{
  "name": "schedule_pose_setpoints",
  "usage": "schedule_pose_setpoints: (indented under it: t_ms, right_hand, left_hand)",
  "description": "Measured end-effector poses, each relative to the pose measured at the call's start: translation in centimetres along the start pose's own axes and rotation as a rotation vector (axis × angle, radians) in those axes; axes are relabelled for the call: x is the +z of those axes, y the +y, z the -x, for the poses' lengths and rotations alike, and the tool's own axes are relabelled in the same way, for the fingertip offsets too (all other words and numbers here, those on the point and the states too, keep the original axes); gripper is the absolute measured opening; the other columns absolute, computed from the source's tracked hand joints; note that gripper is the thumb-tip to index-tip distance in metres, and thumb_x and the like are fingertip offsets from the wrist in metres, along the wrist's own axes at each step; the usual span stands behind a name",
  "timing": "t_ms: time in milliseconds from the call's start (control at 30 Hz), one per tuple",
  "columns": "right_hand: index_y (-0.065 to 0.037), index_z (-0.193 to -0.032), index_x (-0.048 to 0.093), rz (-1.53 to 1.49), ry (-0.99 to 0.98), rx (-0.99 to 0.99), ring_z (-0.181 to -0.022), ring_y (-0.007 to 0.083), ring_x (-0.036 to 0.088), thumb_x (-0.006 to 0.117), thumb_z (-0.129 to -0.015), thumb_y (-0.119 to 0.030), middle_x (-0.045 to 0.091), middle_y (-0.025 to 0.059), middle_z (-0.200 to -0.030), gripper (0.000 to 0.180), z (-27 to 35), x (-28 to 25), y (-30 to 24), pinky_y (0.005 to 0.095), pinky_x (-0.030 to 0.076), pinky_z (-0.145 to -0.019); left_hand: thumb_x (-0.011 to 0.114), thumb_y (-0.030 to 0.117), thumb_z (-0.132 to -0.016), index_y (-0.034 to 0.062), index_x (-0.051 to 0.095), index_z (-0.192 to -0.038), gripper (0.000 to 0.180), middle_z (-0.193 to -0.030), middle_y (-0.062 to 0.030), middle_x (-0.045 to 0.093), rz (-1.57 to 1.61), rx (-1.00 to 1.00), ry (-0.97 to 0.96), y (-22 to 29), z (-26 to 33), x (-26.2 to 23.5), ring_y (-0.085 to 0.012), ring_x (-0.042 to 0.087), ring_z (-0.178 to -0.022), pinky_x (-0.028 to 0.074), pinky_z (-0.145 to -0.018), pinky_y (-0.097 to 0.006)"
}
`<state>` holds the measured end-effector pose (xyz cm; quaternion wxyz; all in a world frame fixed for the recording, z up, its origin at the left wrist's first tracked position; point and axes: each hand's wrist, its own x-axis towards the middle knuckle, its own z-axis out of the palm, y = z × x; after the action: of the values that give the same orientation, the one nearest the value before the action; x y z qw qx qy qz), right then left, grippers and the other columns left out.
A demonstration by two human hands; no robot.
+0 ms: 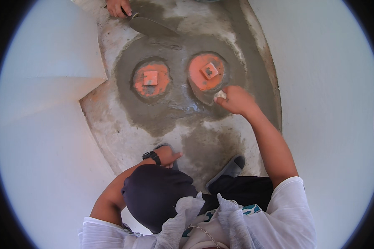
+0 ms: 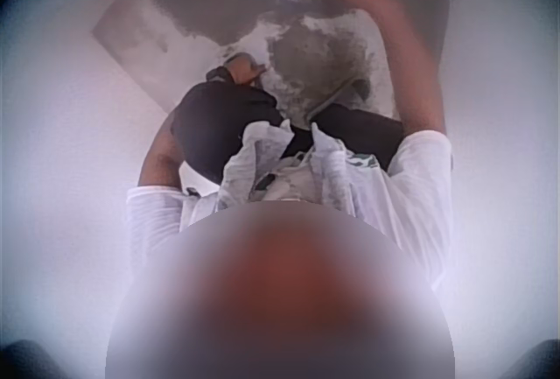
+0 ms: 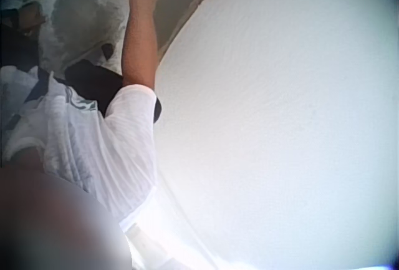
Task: The person sits on the floor and uses a trowel to spread wet cement around two orange circular fixtures embedded in the floor. Another person pours additional cement from a bucket while the person smooths and levels the surface.
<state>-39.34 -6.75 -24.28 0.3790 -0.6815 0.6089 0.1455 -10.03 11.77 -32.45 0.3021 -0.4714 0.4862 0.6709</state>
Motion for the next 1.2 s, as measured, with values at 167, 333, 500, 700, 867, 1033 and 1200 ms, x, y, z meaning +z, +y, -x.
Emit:
schedule_pose_setpoints:
  t_ms: [167, 333, 500, 700, 867, 1033, 1200]
  right_hand:
    - [0.004, -0.099, 0.072, 0.037, -0.015, 0.023, -0.098, 0.0407, 0.070, 0.069, -0.086, -0.035, 0.072, 0.0250, -0.102, 0.042, -0.7, 1.1, -0.4, 0.0489, 0.055, -0.087]
    - [0.003, -0.098, 0.073, 0.077, -0.020, 0.025, -0.097, 0.0404, 0.070, 0.070, -0.084, -0.033, 0.072, 0.0239, -0.102, 0.039, 0.1, 1.2, 0.1, 0.0485, 0.056, -0.086]
    - [0.000, -0.098, 0.074, 0.132, -0.044, 0.047, -0.097, 0.0393, 0.070, 0.071, -0.082, -0.032, 0.073, 0.0226, -0.099, 0.036, 1.4, 0.2, 0.2, 0.0480, 0.057, -0.085]
    - [-0.002, -0.097, 0.074, 0.154, 0.022, 0.023, -0.097, 0.0382, 0.071, 0.073, -0.079, -0.032, 0.073, 0.0207, -0.097, 0.035, 1.9, -0.8, 0.7, 0.0482, 0.057, -0.085]
    - [-0.002, -0.099, 0.074, 0.168, 0.051, -0.012, -0.097, 0.0386, 0.070, 0.074, -0.079, -0.033, 0.073, 0.0212, -0.099, 0.038, 0.7, -0.5, 1.6, 0.0483, 0.056, -0.085]
    - [-0.004, -0.096, 0.075, 0.185, -0.001, -0.007, -0.096, 0.0366, 0.071, 0.075, -0.076, -0.033, 0.074, 0.0186, -0.097, 0.035, 1.2, -0.6, 3.0, 0.0478, 0.057, -0.084]
    - [-0.007, -0.096, 0.076, 0.175, 0.032, 0.005, -0.095, 0.0361, 0.071, 0.075, -0.076, -0.032, 0.074, 0.0178, -0.095, 0.033, 1.4, -0.4, 3.3, 0.0476, 0.057, -0.083]
  left_hand:
    - [0.047, 0.059, -0.102, 0.0077, 0.074, -0.060, 0.071, -0.056, -0.0029, 0.068, 0.037, -0.032, -0.016, -0.3, -0.2, 0.2, -0.0162, 0.067, -0.054, 0.054, -0.065, -0.031]
    - [0.046, 0.063, -0.101, 0.0079, 0.074, -0.058, 0.075, -0.052, -0.0049, 0.067, 0.030, 0.030, 0.041, -0.8, -0.7, 0.7, -0.0176, 0.064, -0.046, 0.054, -0.054, -0.030]
    - [0.046, 0.063, -0.101, 0.0074, 0.074, -0.060, 0.074, -0.053, -0.0061, 0.067, 0.033, 0.033, 0.026, -0.9, -0.8, 0.6, -0.0180, 0.064, -0.046, 0.054, -0.053, -0.030]
    - [0.046, 0.063, -0.101, 0.0065, 0.073, -0.061, 0.074, -0.053, -0.0072, 0.067, 0.034, 0.044, 0.022, -0.8, -0.6, 0.5, -0.0182, 0.064, -0.046, 0.054, -0.054, -0.030]
    - [0.046, 0.062, -0.101, 0.0060, 0.073, -0.061, 0.074, -0.053, -0.0076, 0.067, 0.066, 0.027, 0.016, -1.0, -0.7, 0.6, -0.0186, 0.064, -0.046, 0.053, -0.052, -0.030]
    - [0.047, 0.062, -0.101, 0.0057, 0.073, -0.061, 0.074, -0.054, -0.0081, 0.067, 0.050, 0.031, 0.025, -1.0, -0.7, 0.7, -0.0189, 0.064, -0.046, 0.053, -0.052, -0.031]
    - [0.047, 0.062, -0.101, 0.0061, 0.074, -0.061, 0.074, -0.055, -0.0074, 0.068, 0.049, -0.006, 0.010, -0.6, -0.6, 0.5, -0.0190, 0.065, -0.048, 0.053, -0.056, -0.032]
